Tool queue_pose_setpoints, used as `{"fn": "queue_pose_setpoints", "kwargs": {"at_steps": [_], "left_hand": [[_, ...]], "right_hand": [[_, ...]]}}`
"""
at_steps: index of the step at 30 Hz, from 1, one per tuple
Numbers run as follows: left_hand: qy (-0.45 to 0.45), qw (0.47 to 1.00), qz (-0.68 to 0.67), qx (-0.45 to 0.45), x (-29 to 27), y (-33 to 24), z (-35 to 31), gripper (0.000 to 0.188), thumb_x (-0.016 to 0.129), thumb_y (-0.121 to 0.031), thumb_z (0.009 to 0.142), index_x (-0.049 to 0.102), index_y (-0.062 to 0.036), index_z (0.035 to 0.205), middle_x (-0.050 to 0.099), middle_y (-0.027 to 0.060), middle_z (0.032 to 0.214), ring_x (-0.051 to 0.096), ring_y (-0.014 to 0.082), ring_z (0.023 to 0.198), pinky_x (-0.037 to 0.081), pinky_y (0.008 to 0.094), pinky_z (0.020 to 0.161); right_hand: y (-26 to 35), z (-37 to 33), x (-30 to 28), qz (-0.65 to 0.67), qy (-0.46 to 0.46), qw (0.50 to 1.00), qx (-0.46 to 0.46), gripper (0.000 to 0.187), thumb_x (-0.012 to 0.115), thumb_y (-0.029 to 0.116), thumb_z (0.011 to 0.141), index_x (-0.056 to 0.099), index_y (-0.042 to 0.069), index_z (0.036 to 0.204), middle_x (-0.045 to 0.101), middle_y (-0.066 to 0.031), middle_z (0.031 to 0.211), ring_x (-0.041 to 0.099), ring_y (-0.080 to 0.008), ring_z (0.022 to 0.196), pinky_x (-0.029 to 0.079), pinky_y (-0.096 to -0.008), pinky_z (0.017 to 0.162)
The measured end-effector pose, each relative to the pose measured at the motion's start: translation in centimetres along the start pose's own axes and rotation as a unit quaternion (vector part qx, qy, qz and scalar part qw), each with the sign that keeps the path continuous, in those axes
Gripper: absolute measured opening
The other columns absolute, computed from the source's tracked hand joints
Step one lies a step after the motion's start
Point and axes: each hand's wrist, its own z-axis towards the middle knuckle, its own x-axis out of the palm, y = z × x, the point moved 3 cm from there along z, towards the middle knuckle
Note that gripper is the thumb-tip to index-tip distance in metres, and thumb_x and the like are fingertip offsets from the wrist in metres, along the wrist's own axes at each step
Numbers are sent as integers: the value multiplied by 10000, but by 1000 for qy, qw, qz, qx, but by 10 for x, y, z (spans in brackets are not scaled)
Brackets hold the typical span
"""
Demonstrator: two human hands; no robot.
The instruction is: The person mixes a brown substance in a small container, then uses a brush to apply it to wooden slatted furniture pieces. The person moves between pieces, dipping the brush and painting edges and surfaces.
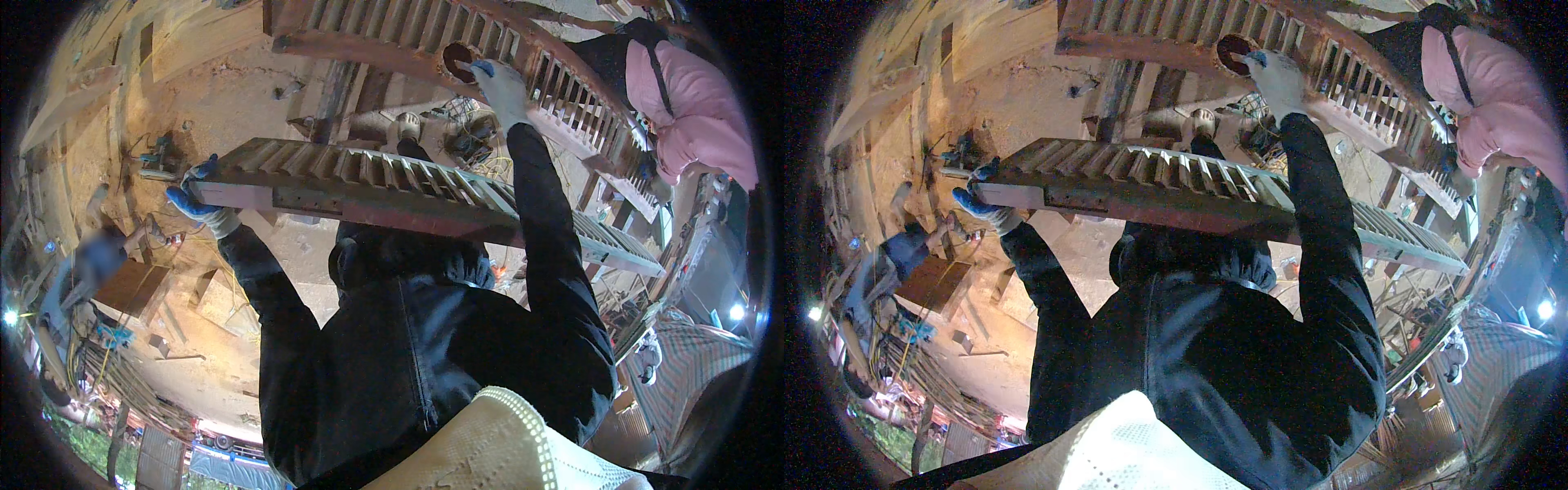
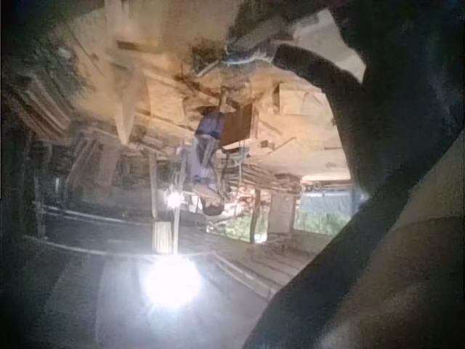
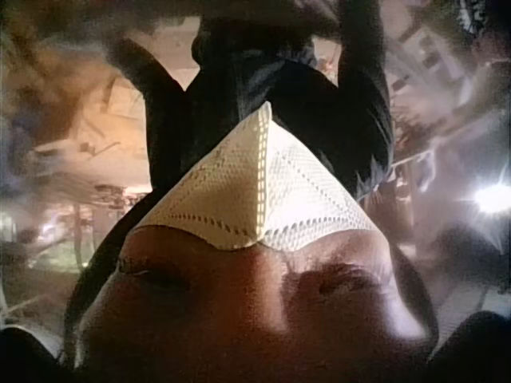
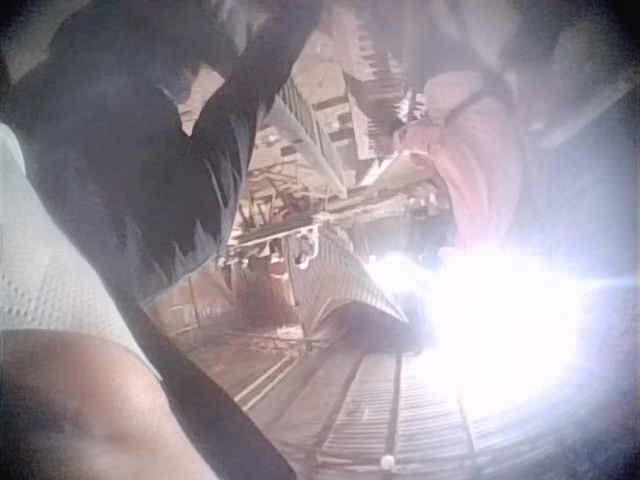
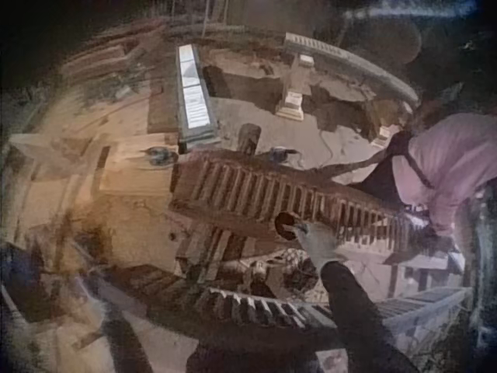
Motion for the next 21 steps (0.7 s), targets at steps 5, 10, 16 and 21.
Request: {"fn": "queue_pose_setpoints", "kwargs": {"at_steps": [5, 10, 16, 21], "left_hand": [[-2, 995, 81, 55, -5, 1, 0, 802, 275, -642, 985, 695, 37, 914, 696, 174, 837, 658, 329, 826, 457, 577, 974], [-14, 1000, -27, 2, 5, 8, 0, 786, 281, -631, 989, 697, 32, 914, 695, 175, 834, 654, 343, 826, 463, 575, 964], [-43, 998, 47, 6, -4, 8, -8, 771, 342, -666, 958, 672, 26, 1036, 677, 218, 995, 632, 357, 964, 459, 571, 962], [-141, 987, 65, -30, -33, 25, -7, 665, 391, -596, 981, 650, 14, 1024, 667, 209, 1024, 621, 339, 971, 473, 499, 945]], "right_hand": [[-2, 9, 15, 119, 33, 992, 8, 387, 644, 438, 894, 716, 109, 1086, 715, -138, 931, 683, -320, 888, 529, -423, 783], [-49, 8, 26, 547, 117, 814, 153, 308, 693, 294, 910, 713, 60, 1109, 704, -48, 883, 645, -144, 757, 494, -275, 617], [-50, -8, -1, 523, 180, 828, 97, 274, 658, 210, 946, 678, 65, 1177, 679, 9, 940, 571, -53, 717, 423, -201, 571], [26, -55, -28, 523, 230, 820, 35, 198, 622, 210, 974, 658, 139, 1155, 592, 23, 816, 498, -25, 624, 378, -190, 499]]}}
